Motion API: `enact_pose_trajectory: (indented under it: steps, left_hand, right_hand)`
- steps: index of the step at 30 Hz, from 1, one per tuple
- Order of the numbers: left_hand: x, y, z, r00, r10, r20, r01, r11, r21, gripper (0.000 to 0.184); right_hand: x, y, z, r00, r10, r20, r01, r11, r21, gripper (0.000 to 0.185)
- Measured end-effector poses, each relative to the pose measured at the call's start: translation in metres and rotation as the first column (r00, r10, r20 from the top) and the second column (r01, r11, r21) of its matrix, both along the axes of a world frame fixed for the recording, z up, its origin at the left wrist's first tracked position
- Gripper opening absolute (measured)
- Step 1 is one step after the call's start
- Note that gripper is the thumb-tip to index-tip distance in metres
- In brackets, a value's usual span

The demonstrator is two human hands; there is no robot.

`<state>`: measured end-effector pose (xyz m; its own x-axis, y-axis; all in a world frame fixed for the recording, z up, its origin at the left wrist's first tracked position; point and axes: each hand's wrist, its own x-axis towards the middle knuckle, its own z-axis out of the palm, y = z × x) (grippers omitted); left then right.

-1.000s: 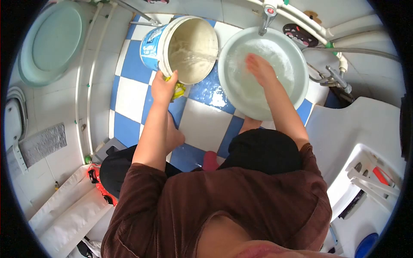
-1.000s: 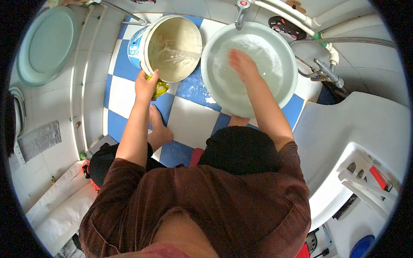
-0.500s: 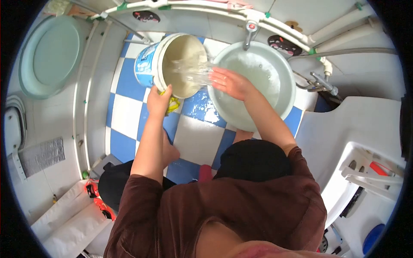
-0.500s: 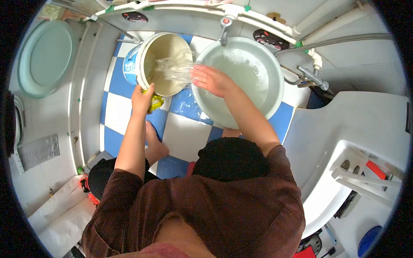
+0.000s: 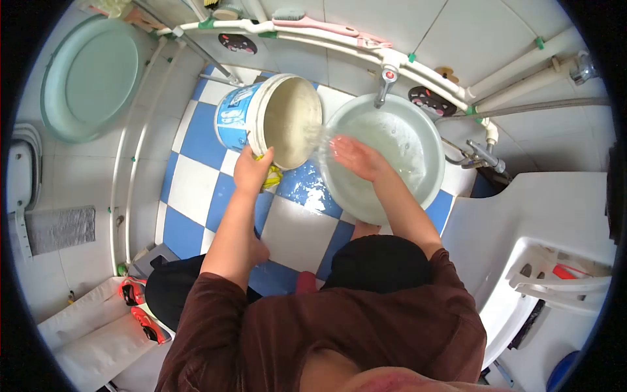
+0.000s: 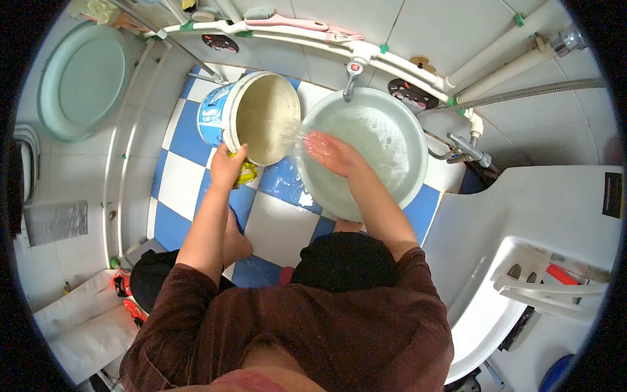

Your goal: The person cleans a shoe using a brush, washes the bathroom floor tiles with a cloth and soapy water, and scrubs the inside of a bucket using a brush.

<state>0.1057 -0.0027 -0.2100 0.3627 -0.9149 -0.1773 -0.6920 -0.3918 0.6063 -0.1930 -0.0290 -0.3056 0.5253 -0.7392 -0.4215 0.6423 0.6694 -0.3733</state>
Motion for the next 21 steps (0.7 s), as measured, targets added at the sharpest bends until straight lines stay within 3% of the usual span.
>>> enact_pose_trajectory:
  steps: [2, 3, 4, 6, 8, 10, 11, 12, 13, 15, 16, 17, 18, 19, 20, 21]
  left_hand:
    - [-0.004, 0.001, 0.011, 1.000, -0.001, 0.000, 0.001, 1.000, 0.028, 0.045]
    - [-0.006, 0.000, 0.016, 1.000, -0.004, -0.002, 0.004, 0.999, 0.038, 0.045]
    - [-0.004, 0.000, 0.013, 1.000, -0.010, 0.016, 0.010, 0.999, 0.048, 0.046]
    - [0.001, -0.001, 0.005, 0.998, -0.021, 0.053, 0.017, 0.998, 0.067, 0.047]
    - [0.000, 0.000, 0.006, 0.997, -0.042, 0.067, 0.036, 0.996, 0.085, 0.049]
    - [-0.005, 0.002, 0.007, 0.996, -0.060, 0.069, 0.053, 0.993, 0.101, 0.051]
    - [-0.006, 0.002, 0.009, 0.993, -0.080, 0.088, 0.069, 0.991, 0.117, 0.051]
    - [-0.006, 0.001, 0.011, 0.989, -0.102, 0.106, 0.088, 0.988, 0.130, 0.051]
    - [-0.007, -0.002, 0.013, 0.985, -0.123, 0.123, 0.106, 0.984, 0.141, 0.051]
    - [0.003, -0.012, 0.016, 0.972, -0.193, 0.137, 0.166, 0.968, 0.190, 0.053]
    - [0.011, -0.018, 0.017, 0.964, -0.227, 0.141, 0.194, 0.957, 0.215, 0.054]
    - [0.019, -0.024, 0.023, 0.955, -0.277, 0.105, 0.252, 0.945, 0.207, 0.055]
    - [0.029, -0.029, 0.032, 0.943, -0.326, 0.066, 0.307, 0.931, 0.198, 0.055]
    - [0.041, -0.035, 0.035, 0.927, -0.375, 0.025, 0.364, 0.912, 0.189, 0.056]
    - [0.055, -0.041, 0.025, 0.911, -0.407, 0.067, 0.396, 0.908, 0.134, 0.048]
    - [0.065, -0.047, 0.031, 0.899, -0.438, 0.026, 0.429, 0.889, 0.160, 0.050]
  right_hand:
    - [0.006, -0.004, 0.031, 0.995, -0.024, -0.097, 0.014, 0.995, -0.095, 0.034]
    - [-0.002, -0.007, 0.017, 0.923, -0.101, -0.372, 0.058, 0.991, -0.123, 0.035]
    - [-0.018, -0.008, -0.009, 0.771, -0.176, -0.612, 0.093, 0.982, -0.164, 0.036]
    - [-0.044, 0.001, -0.051, 0.344, -0.305, -0.888, 0.254, 0.941, -0.225, 0.036]
    - [-0.071, 0.010, -0.148, -0.169, -0.335, -0.927, 0.323, 0.870, -0.374, 0.032]
    - [-0.059, 0.014, -0.116, 0.407, -0.162, -0.899, 0.455, 0.889, 0.046, 0.029]
    - [-0.047, 0.015, -0.102, 0.660, -0.094, -0.745, 0.424, 0.865, 0.267, 0.027]
    - [-0.033, 0.011, -0.098, 0.864, -0.107, -0.493, 0.308, 0.885, 0.348, 0.026]
    - [-0.017, 0.000, -0.095, 0.976, -0.105, -0.189, 0.172, 0.907, 0.385, 0.024]
    - [0.029, -0.021, 0.010, 0.977, -0.021, -0.210, 0.056, 0.986, 0.159, 0.020]
    - [0.045, -0.032, 0.058, 0.948, -0.006, -0.318, -0.029, 0.994, -0.106, 0.020]
    - [0.058, -0.045, 0.098, 0.906, -0.019, -0.423, -0.144, 0.925, -0.351, 0.021]
    - [0.066, -0.061, 0.125, 0.659, -0.321, -0.680, -0.285, 0.730, -0.621, 0.025]
    - [0.072, -0.081, 0.143, 0.336, -0.654, -0.678, -0.522, 0.470, -0.712, 0.030]
    - [0.076, -0.107, 0.151, 0.141, -0.906, -0.398, -0.618, 0.233, -0.750, 0.033]
    - [0.079, -0.128, 0.169, -0.101, -0.920, -0.377, -0.752, 0.319, -0.577, 0.035]
